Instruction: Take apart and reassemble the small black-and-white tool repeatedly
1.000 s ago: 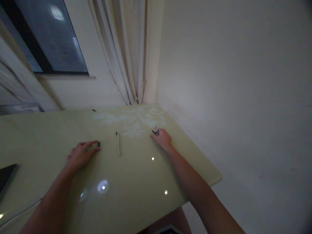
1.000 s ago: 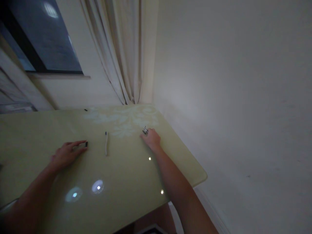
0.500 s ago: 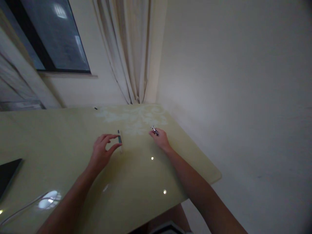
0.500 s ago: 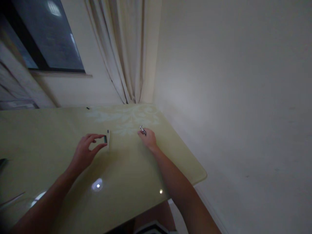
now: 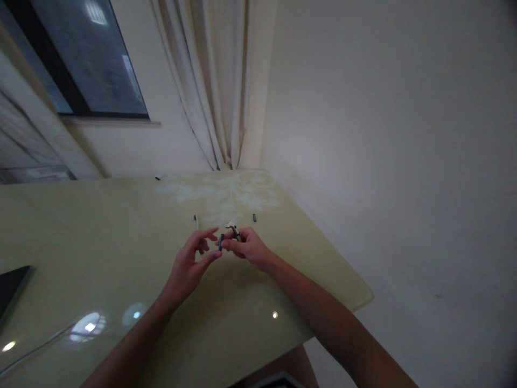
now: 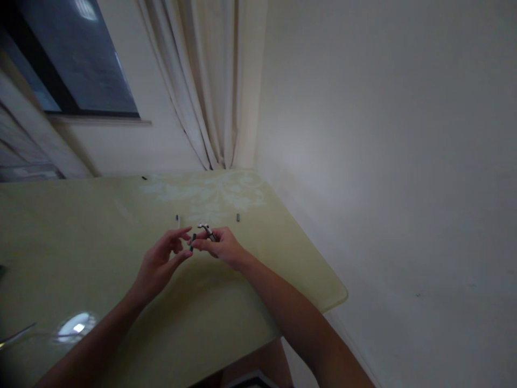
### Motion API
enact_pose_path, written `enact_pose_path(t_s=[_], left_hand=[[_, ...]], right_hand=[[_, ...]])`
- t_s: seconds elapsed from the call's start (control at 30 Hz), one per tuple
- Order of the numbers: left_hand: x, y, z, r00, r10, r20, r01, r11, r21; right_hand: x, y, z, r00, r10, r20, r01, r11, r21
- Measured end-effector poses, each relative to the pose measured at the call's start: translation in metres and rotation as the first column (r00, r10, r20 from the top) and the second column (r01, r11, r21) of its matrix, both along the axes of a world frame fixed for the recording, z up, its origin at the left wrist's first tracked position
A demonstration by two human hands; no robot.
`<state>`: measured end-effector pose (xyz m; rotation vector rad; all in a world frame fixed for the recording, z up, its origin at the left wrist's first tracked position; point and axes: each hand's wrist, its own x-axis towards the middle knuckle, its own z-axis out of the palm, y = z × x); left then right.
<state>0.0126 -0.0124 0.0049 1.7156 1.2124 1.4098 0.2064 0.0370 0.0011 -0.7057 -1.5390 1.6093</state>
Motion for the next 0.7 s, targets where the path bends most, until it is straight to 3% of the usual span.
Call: enact_pose_path(t_s=[0.1,0.2,0.27,0.5,0.6,0.7], left_hand=[[-0.003,0.0,0.005,0.994,-0.019,0.111,0.044,0.974,-0.222],[-0.005,0.001,0.004,0.987,-0.028,0.16,0.085,0.928,-0.362],[-0.006,0.002,0.001,0.983,-0.055,0.178,0.124,0.904,-0.409],[-0.006,0.003,-0.006,0.972,-0.068,0.226,0.166,0.876,-0.452],[-0.007,0.002,-0.008,0.964,-0.081,0.253,0.195,0.864,-0.465],[-0.007,0.002,-0.009,0.945,-0.084,0.316,0.232,0.852,-0.469]], right_hand=[[0.001,-0.002,0.003,0.983,-0.154,0.098,0.123,0.955,0.271],[0.002,-0.003,0.003,0.952,-0.277,0.127,0.161,0.811,0.563],[0.003,-0.003,0.001,0.937,-0.323,0.133,0.156,0.727,0.669],[0.01,-0.002,-0.007,0.912,-0.355,0.207,0.047,0.591,0.805],[0.012,-0.004,-0.005,0.899,-0.364,0.244,0.012,0.579,0.816],[0.012,-0.006,0.0,0.915,-0.339,0.219,0.036,0.609,0.792]])
